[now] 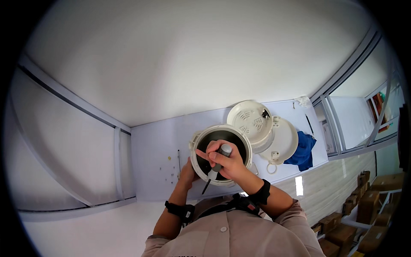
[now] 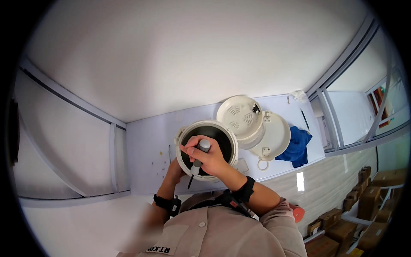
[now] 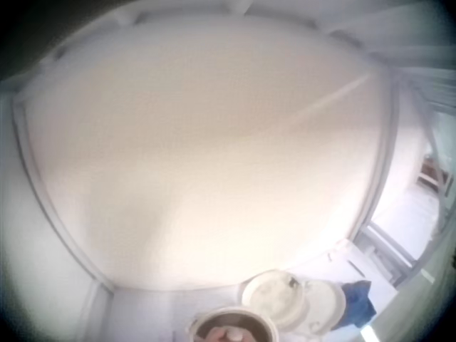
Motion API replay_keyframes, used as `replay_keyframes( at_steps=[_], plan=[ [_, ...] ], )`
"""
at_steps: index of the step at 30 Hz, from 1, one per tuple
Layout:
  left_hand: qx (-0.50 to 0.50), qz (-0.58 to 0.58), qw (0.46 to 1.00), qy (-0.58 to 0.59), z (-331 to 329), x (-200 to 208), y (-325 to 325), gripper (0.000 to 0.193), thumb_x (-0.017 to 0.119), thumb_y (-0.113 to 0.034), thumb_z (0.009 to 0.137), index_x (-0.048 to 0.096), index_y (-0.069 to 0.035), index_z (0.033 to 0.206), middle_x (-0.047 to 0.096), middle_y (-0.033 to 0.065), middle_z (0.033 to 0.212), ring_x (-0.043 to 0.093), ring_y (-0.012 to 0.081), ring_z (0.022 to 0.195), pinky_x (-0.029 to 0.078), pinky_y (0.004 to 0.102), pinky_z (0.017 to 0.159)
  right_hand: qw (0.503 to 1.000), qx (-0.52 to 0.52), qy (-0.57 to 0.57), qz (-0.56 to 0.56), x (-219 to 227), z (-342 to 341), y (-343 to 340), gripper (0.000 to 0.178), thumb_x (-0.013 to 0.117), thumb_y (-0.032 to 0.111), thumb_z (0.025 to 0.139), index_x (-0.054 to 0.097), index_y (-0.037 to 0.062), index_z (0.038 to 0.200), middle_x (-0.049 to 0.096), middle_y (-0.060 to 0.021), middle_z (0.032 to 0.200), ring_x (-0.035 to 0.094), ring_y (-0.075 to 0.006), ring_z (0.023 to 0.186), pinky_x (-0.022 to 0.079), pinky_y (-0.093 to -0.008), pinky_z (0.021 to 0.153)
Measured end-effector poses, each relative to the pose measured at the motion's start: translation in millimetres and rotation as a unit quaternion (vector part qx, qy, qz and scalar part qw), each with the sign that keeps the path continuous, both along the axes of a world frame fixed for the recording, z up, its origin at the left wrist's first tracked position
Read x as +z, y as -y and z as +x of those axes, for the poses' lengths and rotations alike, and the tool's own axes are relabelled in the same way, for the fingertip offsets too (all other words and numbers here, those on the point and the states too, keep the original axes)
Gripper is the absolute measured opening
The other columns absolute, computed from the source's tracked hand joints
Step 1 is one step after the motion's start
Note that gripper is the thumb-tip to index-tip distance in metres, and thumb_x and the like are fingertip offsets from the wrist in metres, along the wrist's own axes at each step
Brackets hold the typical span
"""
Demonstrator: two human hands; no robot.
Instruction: The person disassembles a white cylindrical appliance, removes screws, and manipulates internal components and wiring. They repeatedly open and close the unit, adjust parts inside, and reassemble it using a screwdriver.
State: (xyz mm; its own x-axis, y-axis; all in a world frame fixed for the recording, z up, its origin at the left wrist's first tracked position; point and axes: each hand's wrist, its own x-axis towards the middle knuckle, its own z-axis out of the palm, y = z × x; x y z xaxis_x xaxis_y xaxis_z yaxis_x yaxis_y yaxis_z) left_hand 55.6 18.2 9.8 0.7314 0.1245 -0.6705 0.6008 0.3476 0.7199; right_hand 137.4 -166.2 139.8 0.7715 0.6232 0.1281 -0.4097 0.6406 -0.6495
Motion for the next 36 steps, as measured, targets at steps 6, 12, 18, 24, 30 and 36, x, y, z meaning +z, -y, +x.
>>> replay_keyframes(
  at_steps=[6,12,18,24,30,36],
  plan=[
    [-0.004,0.084,0.996,-0.016,-4.9,-21.3,-21.7,0.055,0.046,-0.050,0.111,0.075,-0.003,0.117,0.076,0.0119,0.099,0.072,0.0196,0.086,0.057,0.0327,0.071,0.991,-0.045,0.119,-0.030,41.1,-1.4,26.3,0.006,0.068,-0.005,0.098,0.066,-0.0016,0.102,0.059,-0.0101,0.094,0.062,-0.0156,0.072,0.060,-0.0462,0.104],
    [0.003,0.414,0.902,0.119,-15.1,53.4,-24.0,0.031,0.066,-0.031,0.104,0.075,-0.001,0.108,0.075,0.0067,0.090,0.061,0.0122,0.068,0.052,0.0299,0.063,0.977,-0.075,0.148,-0.136,73.7,-2.0,57.9,0.012,0.070,-0.006,0.095,0.069,0.0004,0.105,0.065,-0.0122,0.099,0.069,-0.0188,0.084,0.055,-0.0295,0.072],
    [-0.064,0.386,0.810,0.438,-16.4,185.3,3.9,0.026,0.081,-0.001,0.089,0.078,-0.005,0.114,0.076,0.0080,0.097,0.070,0.0176,0.079,0.056,0.0304,0.067,0.872,-0.093,0.327,-0.352,100.5,-11.7,47.3,0.018,0.076,-0.005,0.090,0.070,0.0015,0.105,0.071,-0.0067,0.094,0.068,-0.0159,0.086,0.054,-0.0299,0.077],
    [-0.070,0.381,0.731,0.562,-5.9,187.1,22.8,0.028,0.087,-0.001,0.084,0.081,-0.008,0.110,0.076,0.0066,0.099,0.072,0.0214,0.079,0.057,0.0302,0.066,0.896,-0.079,0.281,-0.335,96.0,-15.7,33.7,0.018,0.079,-0.002,0.091,0.069,0.0029,0.105,0.071,-0.0051,0.092,0.067,-0.0148,0.087,0.054,-0.0294,0.080],
    [-0.100,0.382,0.739,0.545,-2.8,190.3,19.1,0.024,0.088,-0.003,0.083,0.080,-0.008,0.105,0.077,0.0069,0.099,0.073,0.0204,0.079,0.057,0.0303,0.066,0.879,-0.075,0.292,-0.369,94.7,-13.8,38.2,0.014,0.079,-0.001,0.092,0.069,0.0032,0.100,0.072,-0.0022,0.094,0.066,-0.0102,0.088,0.053,-0.0262,0.079],
    [-0.127,0.291,0.796,0.515,1.9,187.6,15.8,0.010,0.080,-0.001,0.092,0.076,-0.002,0.101,0.077,0.0123,0.100,0.072,0.0171,0.081,0.056,0.0280,0.068,0.900,-0.051,0.243,-0.359,102.1,-18.8,41.4,0.014,0.081,0.005,0.093,0.068,0.0037,0.100,0.070,-0.0035,0.092,0.065,-0.0144,0.085,0.052,-0.0288,0.078]
  ],
)
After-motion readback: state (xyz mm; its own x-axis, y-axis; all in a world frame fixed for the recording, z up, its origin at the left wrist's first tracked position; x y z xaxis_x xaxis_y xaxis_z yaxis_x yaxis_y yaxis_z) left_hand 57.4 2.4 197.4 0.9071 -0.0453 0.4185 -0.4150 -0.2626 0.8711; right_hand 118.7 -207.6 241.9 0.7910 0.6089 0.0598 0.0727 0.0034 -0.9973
